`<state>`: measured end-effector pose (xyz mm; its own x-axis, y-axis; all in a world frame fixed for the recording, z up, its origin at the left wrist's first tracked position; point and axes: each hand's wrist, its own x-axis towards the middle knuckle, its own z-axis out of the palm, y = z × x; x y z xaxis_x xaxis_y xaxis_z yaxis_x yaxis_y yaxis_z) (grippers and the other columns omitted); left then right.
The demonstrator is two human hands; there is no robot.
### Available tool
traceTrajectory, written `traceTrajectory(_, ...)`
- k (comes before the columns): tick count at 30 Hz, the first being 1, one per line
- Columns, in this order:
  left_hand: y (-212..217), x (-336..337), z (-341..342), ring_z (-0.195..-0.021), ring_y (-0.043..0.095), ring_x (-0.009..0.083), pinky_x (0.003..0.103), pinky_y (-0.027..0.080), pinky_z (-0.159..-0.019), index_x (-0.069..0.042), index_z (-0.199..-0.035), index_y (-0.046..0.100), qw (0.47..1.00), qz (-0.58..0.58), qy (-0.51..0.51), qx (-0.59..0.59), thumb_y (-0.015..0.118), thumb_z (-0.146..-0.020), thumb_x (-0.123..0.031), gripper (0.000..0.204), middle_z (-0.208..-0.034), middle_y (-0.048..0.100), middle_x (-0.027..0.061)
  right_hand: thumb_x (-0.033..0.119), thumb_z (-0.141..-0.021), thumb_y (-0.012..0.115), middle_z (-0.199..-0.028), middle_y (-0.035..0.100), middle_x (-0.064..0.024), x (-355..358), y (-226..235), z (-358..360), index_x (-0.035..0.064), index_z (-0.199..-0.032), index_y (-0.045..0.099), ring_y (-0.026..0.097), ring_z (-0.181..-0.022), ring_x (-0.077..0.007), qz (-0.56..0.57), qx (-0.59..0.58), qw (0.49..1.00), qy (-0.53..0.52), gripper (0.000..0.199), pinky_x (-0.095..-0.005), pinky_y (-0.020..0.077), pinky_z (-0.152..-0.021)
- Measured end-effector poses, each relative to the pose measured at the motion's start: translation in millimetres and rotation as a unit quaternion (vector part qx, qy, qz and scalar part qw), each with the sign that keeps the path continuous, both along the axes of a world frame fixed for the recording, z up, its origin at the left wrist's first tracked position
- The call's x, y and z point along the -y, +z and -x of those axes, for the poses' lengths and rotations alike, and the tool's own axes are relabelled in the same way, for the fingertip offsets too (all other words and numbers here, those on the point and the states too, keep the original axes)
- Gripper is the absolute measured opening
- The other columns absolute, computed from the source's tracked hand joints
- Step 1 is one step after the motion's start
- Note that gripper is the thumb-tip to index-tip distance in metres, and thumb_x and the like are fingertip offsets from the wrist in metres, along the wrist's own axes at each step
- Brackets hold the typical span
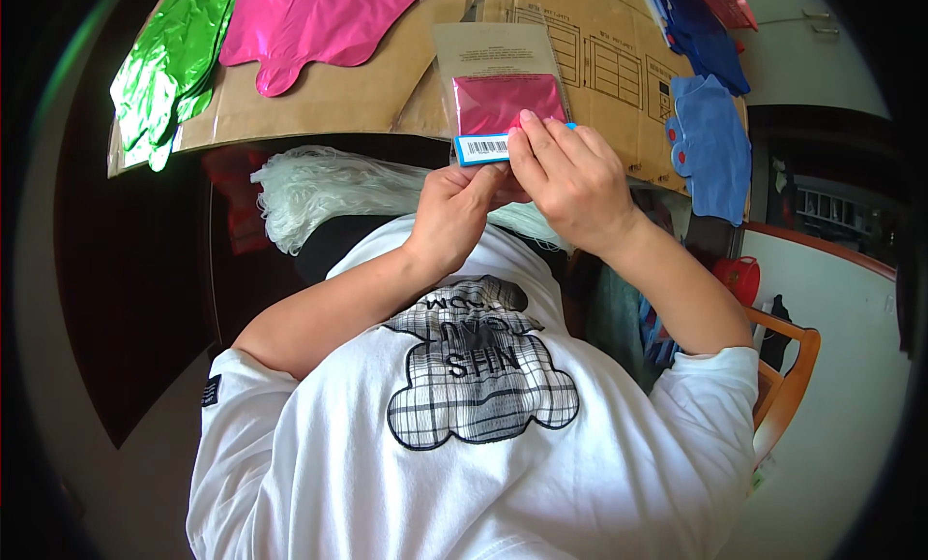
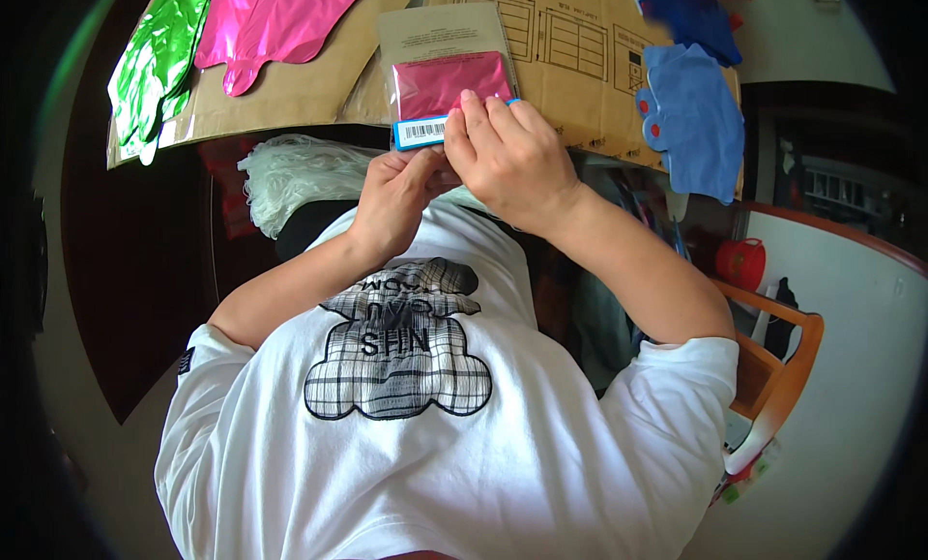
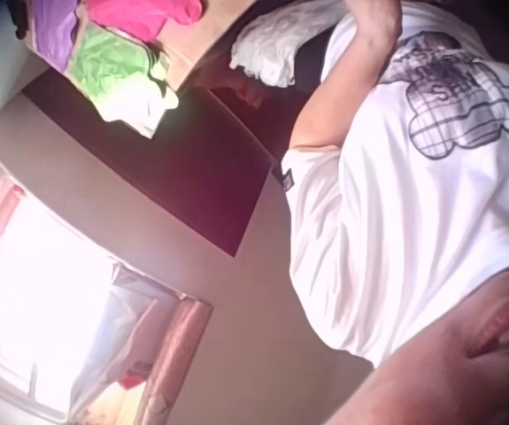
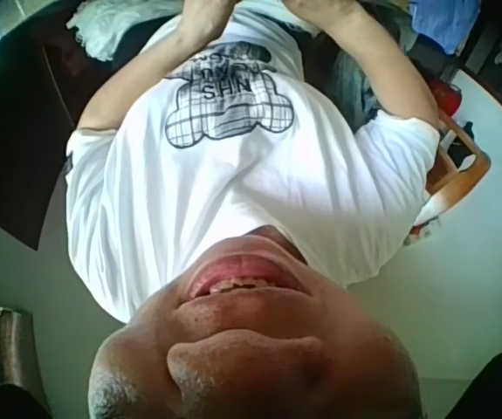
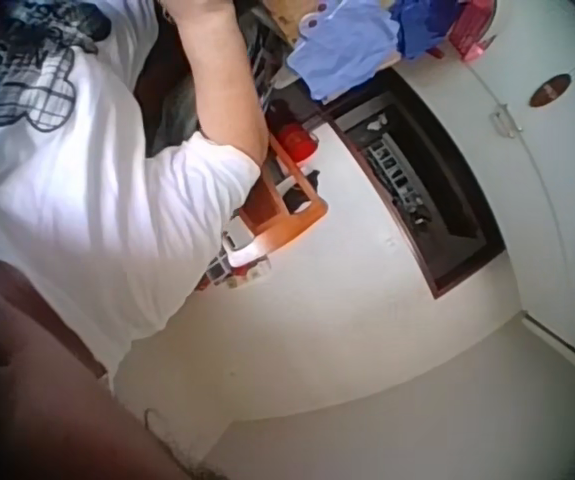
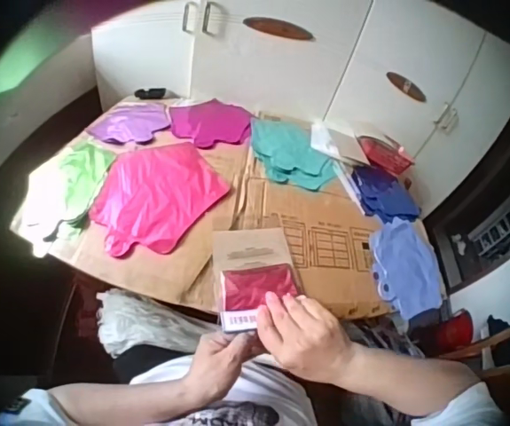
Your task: Folding and packaging colorful star-shaped foil balloons into plastic sleeves.
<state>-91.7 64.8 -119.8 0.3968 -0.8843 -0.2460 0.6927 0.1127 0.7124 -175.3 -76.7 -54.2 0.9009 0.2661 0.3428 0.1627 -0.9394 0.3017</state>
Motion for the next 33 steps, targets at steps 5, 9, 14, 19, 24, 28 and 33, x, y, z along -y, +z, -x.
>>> traceTrajectory(5,3,-2,2,-0.098,0.064,0.0217,0.036,0.05,-0.093,0.005,-0.11,0.06,1.0,-0.008,0.002,-0.015,0.045,-0.098,-0.013,0.027,-0.105,0.065,0.0128,0.015,-0.075,0.057,-0.102,0.065,-0.019,8,2,3,-0.0025,-0.096,0.062,0.062,-0.084,-0.0255,-0.008,-0.01,0.999,0.032,0.027,-0.0326,0.0493,-0.071)
traceTrajectory(9,2,-2,2,-0.098,0.064,0.0208,0.035,0.05,-0.092,0.005,-0.11,0.06,1.0,-0.016,-0.005,-0.004,0.045,-0.099,-0.015,0.027,-0.104,0.065,0.0125,0.014,-0.075,0.057,-0.103,0.065,-0.0194,8,1,1,-0.0027,-0.095,0.062,0.062,-0.083,-0.0257,-0.005,-0.011,0.999,0.033,0.027,-0.0324,0.0494,-0.07)
traceTrajectory(14,3,-1,0,-0.094,0.064,0.0187,0.033,0.05,-0.089,0.005,-0.107,0.061,1.0,-0.009,-0.008,-0.01,0.045,-0.099,-0.017,0.028,-0.103,0.066,0.0121,0.013,-0.075,0.057,-0.102,0.065,-0.0217,1,-5,-6,-0.0042,-0.096,0.062,0.062,-0.083,-0.027,0.017,0.001,1.0,0.006,0.028,-0.0327,0.0492,-0.07)
traceTrajectory(19,3,-2,-4,-0.093,0.064,0.0184,0.032,0.05,-0.089,0.005,-0.105,0.062,0.999,-0.016,0.006,-0.028,0.046,-0.099,-0.016,0.027,-0.102,0.066,0.0122,0.014,-0.075,0.056,-0.102,0.064,-0.0241,-4,-7,-8,-0.006,-0.099,0.062,0.061,-0.084,-0.0291,0.017,0.017,1.0,-0.018,0.032,-0.034,0.0486,-0.07)
traceTrajectory(24,-3,-4,-3,-0.093,0.064,0.019,0.033,0.05,-0.089,0.005,-0.106,0.061,0.998,-0.022,0.016,-0.056,0.047,-0.098,-0.016,0.027,-0.103,0.065,0.0129,0.014,-0.076,0.053,-0.102,0.063,-0.0263,-13,-6,-7,-0.0089,-0.103,0.061,0.061,-0.086,-0.032,-0.012,0.015,0.998,-0.053,0.036,-0.0353,0.0475,-0.07)
traceTrajectory(28,-1,-3,-9,-0.093,0.064,0.0188,0.032,0.05,-0.088,0.005,-0.108,0.06,0.997,-0.04,0.012,-0.061,0.047,-0.097,-0.015,0.026,-0.105,0.065,0.0131,0.014,-0.077,0.053,-0.102,0.061,-0.0226,-13,-6,-10,-0.0089,-0.105,0.061,0.058,-0.088,-0.0303,-0.023,0.013,0.998,-0.062,0.036,-0.0355,0.0466,-0.072)
traceTrajectory(33,2,-2,-12,-0.089,0.066,0.0188,0.033,0.052,-0.087,0.003,-0.104,0.061,0.996,-0.046,0.041,-0.065,0.05,-0.096,-0.013,0.022,-0.1,0.066,0.0116,0.012,-0.078,0.054,-0.101,0.055,-0.0154,-15,-10,-6,-0.0086,-0.111,0.058,0.053,-0.093,-0.0272,-0.042,-0.005,0.997,-0.071,0.039,-0.0353,0.0452,-0.078)
